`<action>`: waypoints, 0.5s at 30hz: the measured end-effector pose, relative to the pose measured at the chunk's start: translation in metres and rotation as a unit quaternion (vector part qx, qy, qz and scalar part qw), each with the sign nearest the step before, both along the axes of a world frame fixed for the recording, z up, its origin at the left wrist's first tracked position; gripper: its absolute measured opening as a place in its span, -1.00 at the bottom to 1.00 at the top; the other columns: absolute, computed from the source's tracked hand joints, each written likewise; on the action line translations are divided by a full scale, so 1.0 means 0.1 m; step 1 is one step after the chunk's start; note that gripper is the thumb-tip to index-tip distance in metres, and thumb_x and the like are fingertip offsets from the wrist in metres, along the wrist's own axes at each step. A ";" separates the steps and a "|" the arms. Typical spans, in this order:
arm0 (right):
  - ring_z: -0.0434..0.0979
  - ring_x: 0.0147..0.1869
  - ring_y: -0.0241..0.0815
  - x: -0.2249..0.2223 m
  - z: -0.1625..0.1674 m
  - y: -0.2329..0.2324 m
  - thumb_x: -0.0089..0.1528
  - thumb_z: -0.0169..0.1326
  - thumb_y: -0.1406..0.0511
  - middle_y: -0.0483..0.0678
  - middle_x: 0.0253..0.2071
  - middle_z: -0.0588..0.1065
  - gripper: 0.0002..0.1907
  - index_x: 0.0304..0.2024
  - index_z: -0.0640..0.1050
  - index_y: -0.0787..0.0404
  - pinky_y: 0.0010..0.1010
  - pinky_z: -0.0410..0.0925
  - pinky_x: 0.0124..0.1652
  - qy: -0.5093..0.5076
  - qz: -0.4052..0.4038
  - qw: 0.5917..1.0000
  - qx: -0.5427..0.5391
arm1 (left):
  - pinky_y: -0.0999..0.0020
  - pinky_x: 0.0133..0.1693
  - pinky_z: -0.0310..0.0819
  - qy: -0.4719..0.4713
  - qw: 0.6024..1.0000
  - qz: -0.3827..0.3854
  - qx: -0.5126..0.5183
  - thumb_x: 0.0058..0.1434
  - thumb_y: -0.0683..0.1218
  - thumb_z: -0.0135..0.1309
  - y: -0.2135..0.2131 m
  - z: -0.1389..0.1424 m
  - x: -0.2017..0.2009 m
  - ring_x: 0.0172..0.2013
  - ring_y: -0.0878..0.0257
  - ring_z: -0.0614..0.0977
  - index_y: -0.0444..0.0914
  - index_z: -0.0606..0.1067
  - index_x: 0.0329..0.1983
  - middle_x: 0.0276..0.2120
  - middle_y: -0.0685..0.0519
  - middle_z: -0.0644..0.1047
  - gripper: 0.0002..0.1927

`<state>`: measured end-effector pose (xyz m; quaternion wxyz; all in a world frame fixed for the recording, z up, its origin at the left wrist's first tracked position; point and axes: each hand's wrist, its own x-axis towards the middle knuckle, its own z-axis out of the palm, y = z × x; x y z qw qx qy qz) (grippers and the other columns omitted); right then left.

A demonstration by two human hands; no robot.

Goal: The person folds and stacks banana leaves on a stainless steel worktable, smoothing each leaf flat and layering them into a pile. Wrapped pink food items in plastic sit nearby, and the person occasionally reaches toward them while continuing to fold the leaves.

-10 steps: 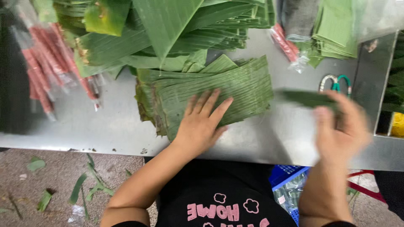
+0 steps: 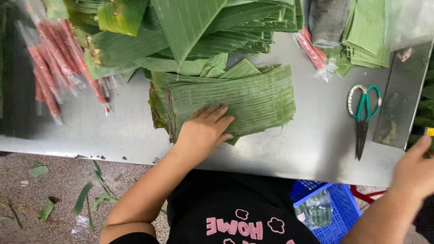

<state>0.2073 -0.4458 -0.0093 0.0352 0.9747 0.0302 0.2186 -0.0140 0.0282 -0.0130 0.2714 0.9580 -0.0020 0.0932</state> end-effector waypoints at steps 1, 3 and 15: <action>0.59 -0.37 0.23 0.00 -0.02 0.03 0.55 -0.11 0.14 0.27 -0.31 0.58 -0.49 -0.11 0.63 0.50 -0.13 0.42 -0.45 -0.029 0.036 0.999 -0.010 | 0.07 0.14 0.43 -0.008 1.000 -0.004 -0.001 0.02 0.06 0.31 0.03 0.00 -0.01 0.16 -0.04 0.56 -0.22 0.56 0.04 0.16 -0.12 0.54 -0.48; 0.61 -0.31 0.24 0.04 -0.02 0.11 0.54 -0.08 0.15 0.28 -0.28 0.59 -0.50 -0.10 0.63 0.50 -0.12 0.44 -0.39 -0.033 0.030 0.999 -0.011 | 0.11 0.12 0.45 -0.014 1.000 -0.009 -0.010 0.07 0.03 0.28 0.08 -0.01 -0.01 0.14 -0.02 0.58 -0.20 0.56 0.00 0.15 -0.10 0.56 -0.57; 0.65 0.02 -0.06 -0.78 0.32 2.71 0.20 0.25 0.34 -0.08 -0.01 0.62 -0.64 0.07 0.63 0.10 -0.29 0.44 -0.02 0.304 0.548 0.769 0.126 | 0.03 0.48 -0.17 -0.236 0.959 0.140 0.066 0.33 -0.08 0.21 0.01 0.28 -0.38 0.36 0.04 0.40 -0.11 0.34 0.18 0.28 0.02 0.42 -0.58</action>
